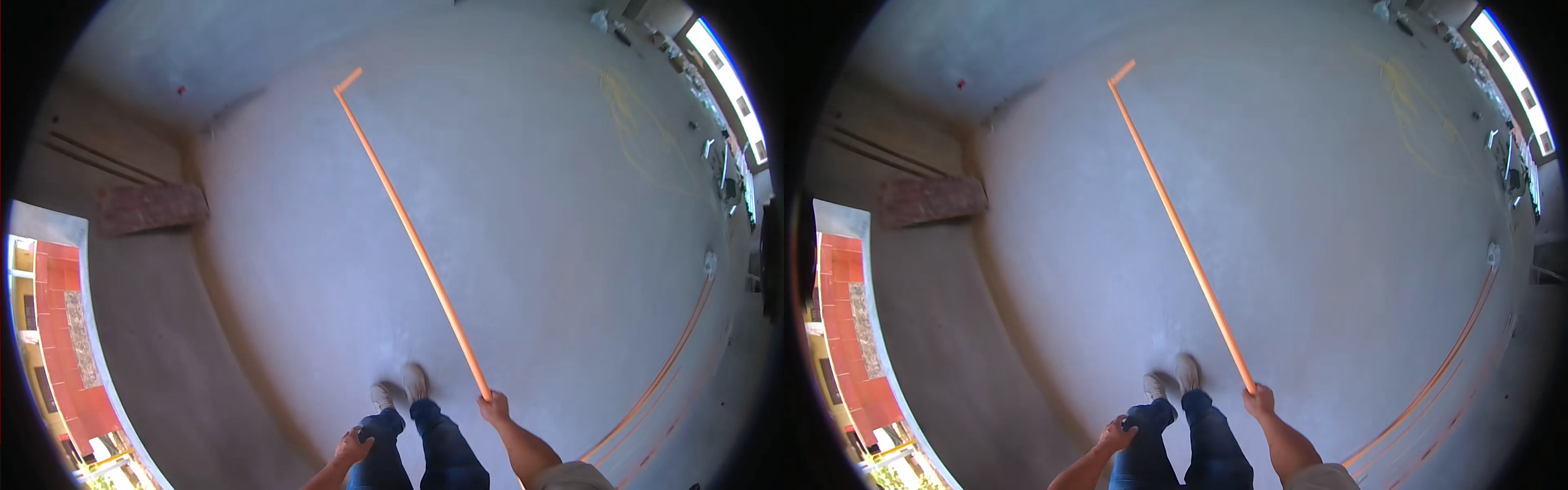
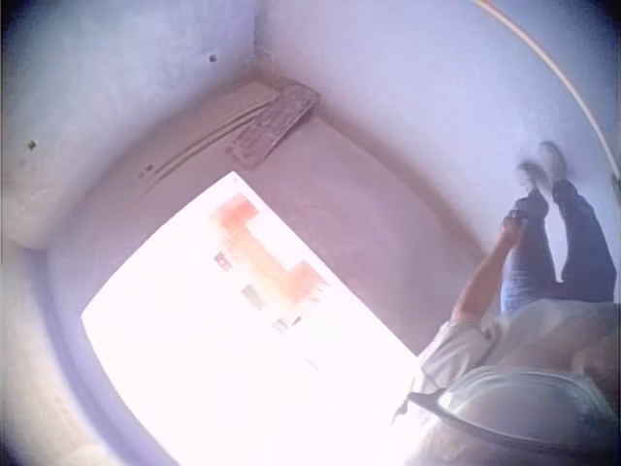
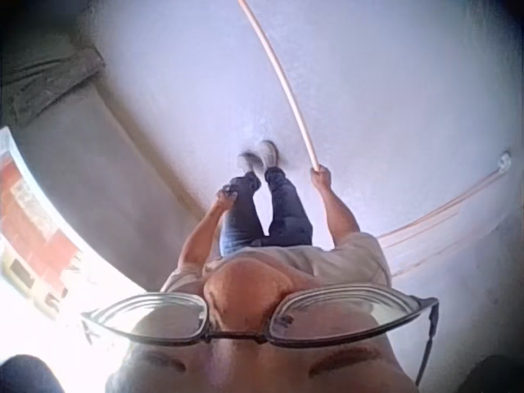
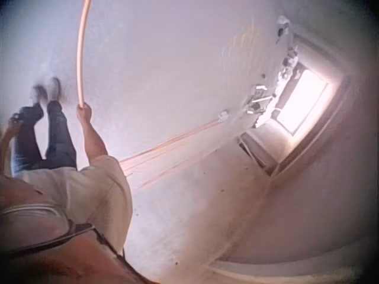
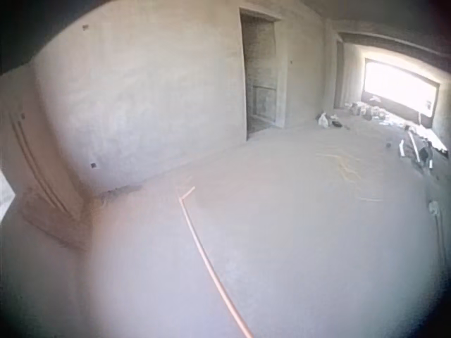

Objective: The person measures, cuts, and joins orange plastic pipes in a renovation site. They use a measuring tape and pencil to mark the pipes, a pipe cutter to shorten them, and a heat fusion tool to join sections and fittings together.

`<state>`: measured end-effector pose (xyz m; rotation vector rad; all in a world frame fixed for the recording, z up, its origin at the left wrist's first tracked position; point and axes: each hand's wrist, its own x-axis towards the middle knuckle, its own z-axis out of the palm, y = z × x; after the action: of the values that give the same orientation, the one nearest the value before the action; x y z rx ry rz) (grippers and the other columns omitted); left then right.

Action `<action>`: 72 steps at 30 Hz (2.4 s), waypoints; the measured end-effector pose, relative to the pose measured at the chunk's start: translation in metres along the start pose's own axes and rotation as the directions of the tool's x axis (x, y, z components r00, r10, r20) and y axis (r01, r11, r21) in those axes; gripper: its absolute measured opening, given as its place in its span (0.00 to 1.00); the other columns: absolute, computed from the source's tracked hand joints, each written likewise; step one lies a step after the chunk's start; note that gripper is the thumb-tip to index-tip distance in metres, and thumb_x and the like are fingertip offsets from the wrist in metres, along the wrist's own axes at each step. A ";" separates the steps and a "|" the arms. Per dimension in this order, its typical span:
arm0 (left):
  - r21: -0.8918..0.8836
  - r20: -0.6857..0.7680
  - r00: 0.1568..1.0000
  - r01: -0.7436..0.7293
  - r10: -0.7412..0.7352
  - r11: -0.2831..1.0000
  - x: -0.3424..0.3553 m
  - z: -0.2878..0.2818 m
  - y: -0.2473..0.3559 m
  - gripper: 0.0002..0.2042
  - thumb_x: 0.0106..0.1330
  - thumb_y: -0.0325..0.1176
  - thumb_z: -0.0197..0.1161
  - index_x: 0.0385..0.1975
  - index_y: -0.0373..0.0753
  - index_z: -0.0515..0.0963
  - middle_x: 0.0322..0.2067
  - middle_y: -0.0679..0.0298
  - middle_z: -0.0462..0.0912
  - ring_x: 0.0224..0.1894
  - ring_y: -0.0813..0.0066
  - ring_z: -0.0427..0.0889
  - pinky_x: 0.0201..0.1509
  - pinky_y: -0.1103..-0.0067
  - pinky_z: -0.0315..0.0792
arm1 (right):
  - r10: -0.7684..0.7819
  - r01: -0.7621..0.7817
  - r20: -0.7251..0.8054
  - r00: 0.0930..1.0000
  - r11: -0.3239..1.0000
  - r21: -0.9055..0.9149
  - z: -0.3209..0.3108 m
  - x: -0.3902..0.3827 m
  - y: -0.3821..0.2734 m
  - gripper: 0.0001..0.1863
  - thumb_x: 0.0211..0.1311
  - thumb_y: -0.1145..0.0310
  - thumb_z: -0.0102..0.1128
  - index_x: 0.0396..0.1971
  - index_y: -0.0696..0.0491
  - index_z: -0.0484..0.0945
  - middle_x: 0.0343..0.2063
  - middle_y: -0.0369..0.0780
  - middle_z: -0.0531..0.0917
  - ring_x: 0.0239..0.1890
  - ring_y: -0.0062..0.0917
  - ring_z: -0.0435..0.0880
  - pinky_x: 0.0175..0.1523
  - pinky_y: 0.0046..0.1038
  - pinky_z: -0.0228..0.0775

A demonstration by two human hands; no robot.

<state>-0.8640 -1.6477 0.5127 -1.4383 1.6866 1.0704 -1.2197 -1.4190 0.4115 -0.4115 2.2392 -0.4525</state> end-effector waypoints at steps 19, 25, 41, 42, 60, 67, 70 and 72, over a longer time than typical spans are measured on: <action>0.529 0.137 0.990 -0.039 -0.040 0.848 0.150 -0.294 0.249 0.27 0.64 0.53 0.55 0.59 0.45 0.75 0.61 0.59 0.75 0.65 0.58 0.71 0.65 0.62 0.68 | 0.188 -0.203 -0.277 0.942 0.979 -0.027 -0.350 0.055 -0.089 0.18 0.55 0.49 0.60 0.27 0.50 0.83 0.26 0.45 0.85 0.35 0.46 0.85 0.42 0.43 0.77; 0.394 0.011 0.817 -0.534 0.577 0.748 0.190 -0.415 0.573 0.24 0.67 0.50 0.54 0.56 0.41 0.75 0.52 0.55 0.81 0.57 0.54 0.77 0.61 0.64 0.72 | 0.217 -0.092 -0.129 0.967 0.778 0.621 -0.383 0.124 -0.062 0.15 0.66 0.58 0.57 0.38 0.56 0.79 0.19 0.36 0.78 0.17 0.20 0.72 0.21 0.25 0.63; 0.460 0.136 0.889 -0.448 0.438 0.766 0.297 -0.491 0.920 0.26 0.66 0.54 0.55 0.57 0.44 0.76 0.55 0.53 0.79 0.60 0.53 0.75 0.64 0.63 0.69 | 0.209 -0.186 -0.497 0.842 0.978 0.096 -0.810 0.483 -0.240 0.17 0.57 0.53 0.64 0.33 0.54 0.83 0.28 0.48 0.85 0.36 0.46 0.85 0.44 0.43 0.77; 0.490 0.157 0.901 -0.426 0.403 0.761 0.305 -0.494 0.933 0.26 0.66 0.54 0.55 0.57 0.44 0.76 0.56 0.54 0.78 0.61 0.53 0.75 0.65 0.64 0.68 | 0.222 -0.185 -0.497 0.839 0.975 0.124 -0.830 0.504 -0.247 0.17 0.56 0.54 0.64 0.34 0.53 0.83 0.28 0.48 0.85 0.36 0.46 0.85 0.45 0.42 0.77; 0.304 -0.061 0.589 -0.758 0.806 0.577 0.456 -0.768 1.568 0.17 0.65 0.40 0.58 0.48 0.37 0.78 0.42 0.50 0.85 0.47 0.51 0.82 0.53 0.64 0.75 | 0.057 0.428 -0.913 0.404 0.870 0.244 -1.405 0.757 -0.438 0.08 0.66 0.67 0.62 0.27 0.51 0.76 0.17 0.28 0.71 0.19 0.09 0.64 0.23 0.17 0.55; 0.295 0.032 0.730 -0.659 0.682 0.691 0.569 -0.796 1.656 0.18 0.64 0.42 0.59 0.49 0.37 0.78 0.46 0.49 0.83 0.52 0.51 0.80 0.57 0.64 0.74 | -0.032 0.806 -0.942 0.335 0.527 0.269 -1.619 0.818 -0.598 0.10 0.72 0.61 0.55 0.38 0.53 0.73 0.19 0.26 0.66 0.14 0.07 0.57 0.16 0.15 0.45; 0.365 0.024 0.862 -0.479 0.507 0.798 0.607 -0.824 1.646 0.20 0.62 0.44 0.60 0.50 0.39 0.78 0.49 0.48 0.82 0.54 0.51 0.79 0.59 0.64 0.73 | -0.204 0.858 -0.871 0.447 0.372 0.353 -1.683 0.870 -0.657 0.10 0.75 0.62 0.50 0.42 0.54 0.71 0.19 0.28 0.64 0.15 0.09 0.56 0.18 0.15 0.49; 0.275 -0.006 0.902 -0.414 0.433 0.868 0.613 -0.851 1.644 0.20 0.62 0.45 0.60 0.50 0.39 0.79 0.49 0.48 0.82 0.55 0.51 0.79 0.60 0.65 0.73 | -0.391 0.876 -0.788 0.475 0.289 0.386 -1.708 0.926 -0.702 0.10 0.78 0.62 0.43 0.42 0.54 0.68 0.18 0.30 0.60 0.14 0.12 0.54 0.21 0.16 0.54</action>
<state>-2.5702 -2.5863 0.6145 -0.9615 2.1699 0.9726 -3.0047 -2.1188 1.1801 -0.8498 1.9466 -2.2160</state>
